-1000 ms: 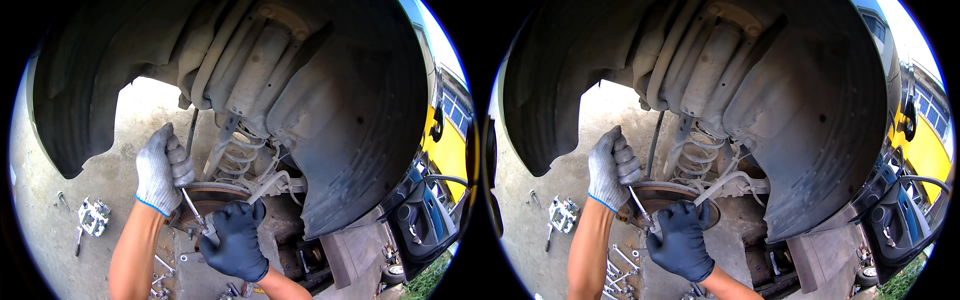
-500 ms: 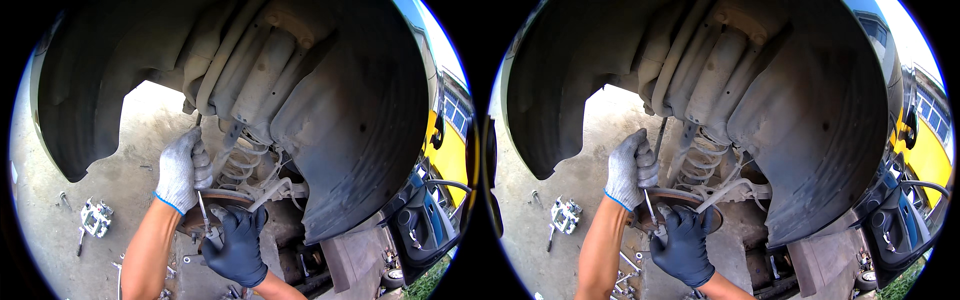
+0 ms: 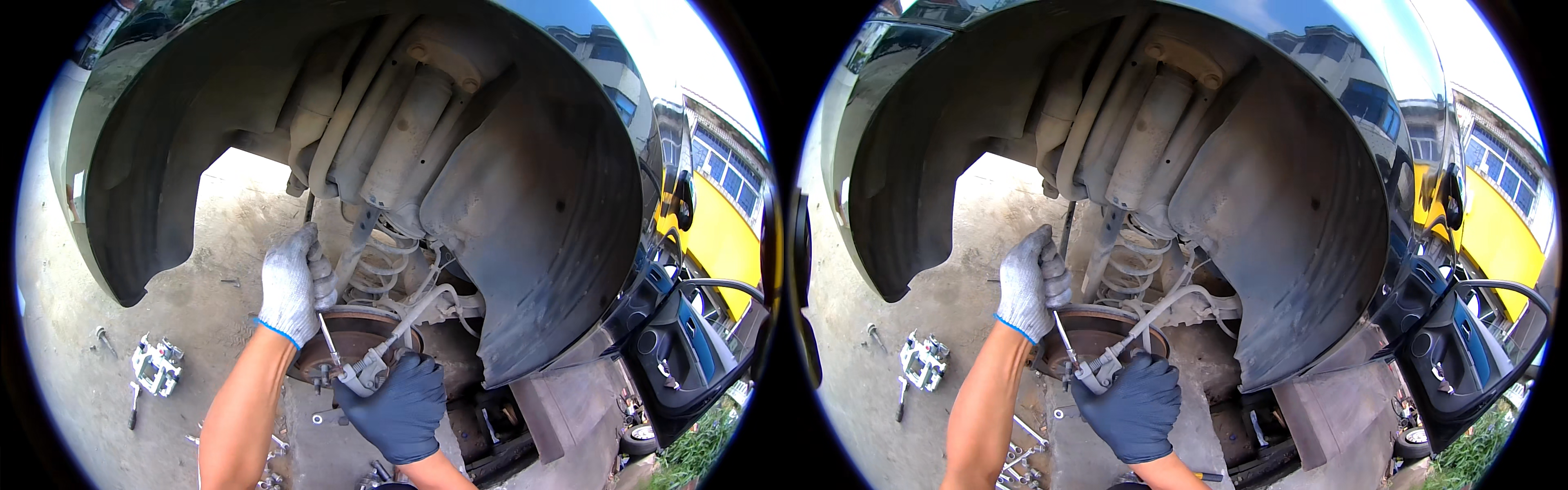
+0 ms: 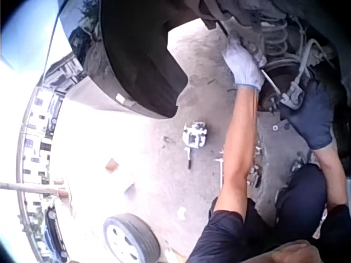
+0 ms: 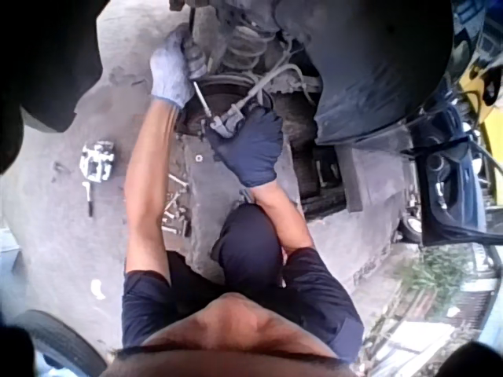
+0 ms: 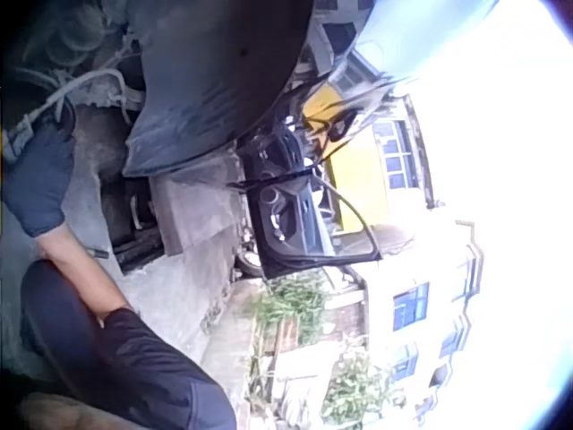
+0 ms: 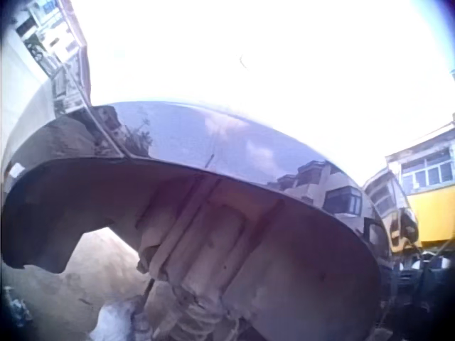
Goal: The person removes the brake caliper from the rear wheel hub of a black sedan using wrenches and a power drill. They detach the brake hose, remove the caliper assembly, and set it aside on the ground next to other tools.
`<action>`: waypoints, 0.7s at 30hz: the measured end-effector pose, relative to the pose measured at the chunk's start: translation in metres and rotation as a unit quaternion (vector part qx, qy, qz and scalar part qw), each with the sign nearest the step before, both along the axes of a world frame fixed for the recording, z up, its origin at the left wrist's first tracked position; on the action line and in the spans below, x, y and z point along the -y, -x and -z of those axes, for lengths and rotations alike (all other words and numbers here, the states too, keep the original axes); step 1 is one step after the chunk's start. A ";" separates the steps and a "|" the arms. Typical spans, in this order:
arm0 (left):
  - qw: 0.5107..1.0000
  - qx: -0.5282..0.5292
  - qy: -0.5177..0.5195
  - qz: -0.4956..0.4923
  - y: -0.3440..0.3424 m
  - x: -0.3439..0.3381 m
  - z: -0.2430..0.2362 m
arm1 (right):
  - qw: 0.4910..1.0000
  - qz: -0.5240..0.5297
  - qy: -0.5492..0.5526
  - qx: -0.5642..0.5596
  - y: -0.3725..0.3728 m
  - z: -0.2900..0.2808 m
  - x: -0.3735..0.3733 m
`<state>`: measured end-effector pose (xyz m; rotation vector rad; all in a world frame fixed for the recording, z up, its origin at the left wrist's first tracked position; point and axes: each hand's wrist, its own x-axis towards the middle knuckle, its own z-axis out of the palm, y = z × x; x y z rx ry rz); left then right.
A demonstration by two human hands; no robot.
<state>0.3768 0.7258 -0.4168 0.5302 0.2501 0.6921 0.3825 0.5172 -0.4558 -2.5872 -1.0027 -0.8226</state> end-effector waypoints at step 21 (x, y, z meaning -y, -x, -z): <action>0.997 0.025 0.060 -0.028 0.008 0.009 0.004 | 0.996 -0.078 0.008 -0.042 -0.030 0.008 0.006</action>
